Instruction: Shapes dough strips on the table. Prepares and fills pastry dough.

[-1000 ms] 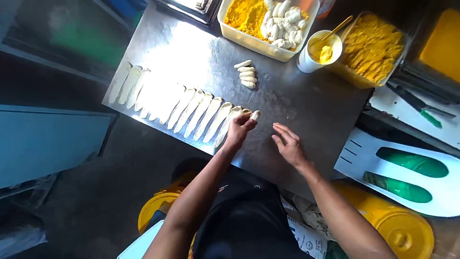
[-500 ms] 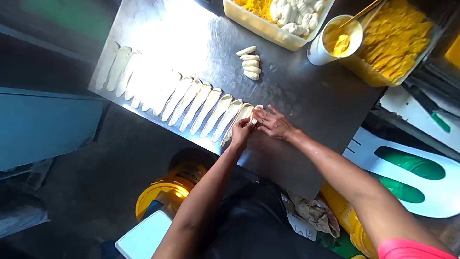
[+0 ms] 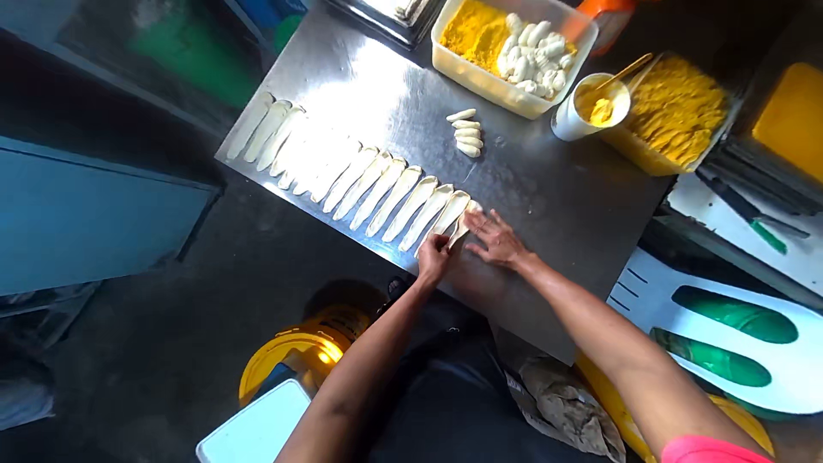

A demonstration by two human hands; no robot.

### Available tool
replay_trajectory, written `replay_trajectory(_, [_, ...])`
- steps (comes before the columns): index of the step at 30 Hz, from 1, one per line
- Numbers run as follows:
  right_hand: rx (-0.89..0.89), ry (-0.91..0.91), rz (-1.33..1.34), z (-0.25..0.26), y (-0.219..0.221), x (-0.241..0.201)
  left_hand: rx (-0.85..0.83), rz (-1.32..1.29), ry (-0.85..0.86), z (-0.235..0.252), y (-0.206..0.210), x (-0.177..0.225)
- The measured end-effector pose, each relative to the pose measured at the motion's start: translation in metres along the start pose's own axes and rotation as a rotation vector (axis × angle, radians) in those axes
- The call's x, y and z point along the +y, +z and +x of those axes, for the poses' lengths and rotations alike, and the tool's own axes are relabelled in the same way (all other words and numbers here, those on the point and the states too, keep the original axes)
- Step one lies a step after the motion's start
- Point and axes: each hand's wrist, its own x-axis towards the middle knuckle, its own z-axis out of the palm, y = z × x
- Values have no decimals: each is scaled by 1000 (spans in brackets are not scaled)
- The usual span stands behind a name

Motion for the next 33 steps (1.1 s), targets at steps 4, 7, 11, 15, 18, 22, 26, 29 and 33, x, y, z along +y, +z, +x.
replay_trajectory(4, [84,87,30,-8,32,-55,100,156,106,-16,-5,-16])
replay_trajectory(7, [83,133,94,-27,65,-125,177,314,195,-35,-10,-47])
replay_trajectory(11, [34,175,84,-41,71,-165,124,487,187,-67,-25,-76])
replay_trajectory(15, [105,111,143,-19,29,-120,203,538,297,-62,-52,-37])
replay_trajectory(18, [107,188,63,3,13,-39,233,554,356,-11,-70,24])
replay_trajectory(22, [235,237,19,19,-28,34,257,525,461,82,-82,107])
replay_trajectory(26, [472,347,46,26,-118,116,310,555,479,198,-72,172])
replay_trajectory(29, [439,445,-29,34,-177,192,254,638,505,265,-51,197])
replay_trajectory(33, [79,489,14,58,-204,251,242,727,442,302,-28,210])
